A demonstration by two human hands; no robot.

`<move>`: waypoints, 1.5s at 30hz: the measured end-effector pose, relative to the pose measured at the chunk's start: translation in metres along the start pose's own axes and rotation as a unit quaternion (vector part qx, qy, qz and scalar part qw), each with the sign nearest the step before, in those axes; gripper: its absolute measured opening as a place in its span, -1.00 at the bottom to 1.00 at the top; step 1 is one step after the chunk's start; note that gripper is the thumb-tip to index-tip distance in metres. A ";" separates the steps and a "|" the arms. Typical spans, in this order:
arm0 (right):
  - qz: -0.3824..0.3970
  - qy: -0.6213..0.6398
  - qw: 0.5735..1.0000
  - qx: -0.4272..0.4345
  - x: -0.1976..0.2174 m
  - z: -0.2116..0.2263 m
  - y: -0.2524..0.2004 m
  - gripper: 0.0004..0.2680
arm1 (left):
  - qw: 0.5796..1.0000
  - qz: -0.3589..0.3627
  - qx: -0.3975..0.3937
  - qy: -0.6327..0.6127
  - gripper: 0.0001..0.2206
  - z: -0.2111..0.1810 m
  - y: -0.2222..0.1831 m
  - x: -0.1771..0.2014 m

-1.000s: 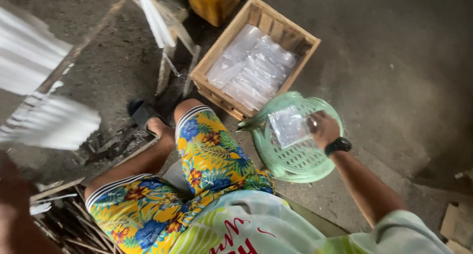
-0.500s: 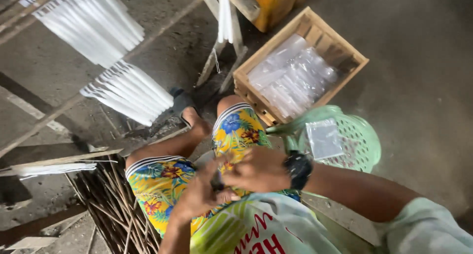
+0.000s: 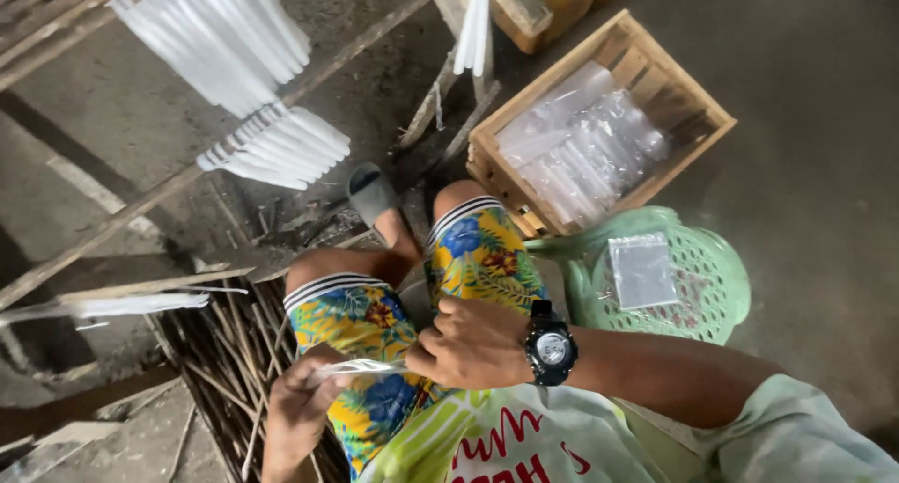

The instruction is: Manually packaging bundles of white candles into clear plastic bags in a workshop setting.

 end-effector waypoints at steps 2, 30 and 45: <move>0.006 0.002 1.000 -0.002 -0.005 -0.001 -0.002 -0.91 | 1.000 -0.020 -0.011 -0.008 -0.92 0.004 0.000 0.010; -0.031 0.125 0.991 -0.019 -0.051 -0.009 0.016 -0.93 | 0.925 0.090 -0.207 0.305 -0.52 -0.116 0.029 -0.081; 0.012 0.008 1.000 0.020 -0.015 0.004 0.027 -0.91 | 0.956 -0.007 -0.027 0.291 -0.91 -0.038 0.002 -0.026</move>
Point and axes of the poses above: each hand's wrist, its own y-axis towards the middle knuckle, its own x-axis out of the back of the hand, z = x × y, the point moved 10 cm from there along y, towards the middle knuckle, and after that the axes turned 2 degrees about -x, right-handed, at the moved point
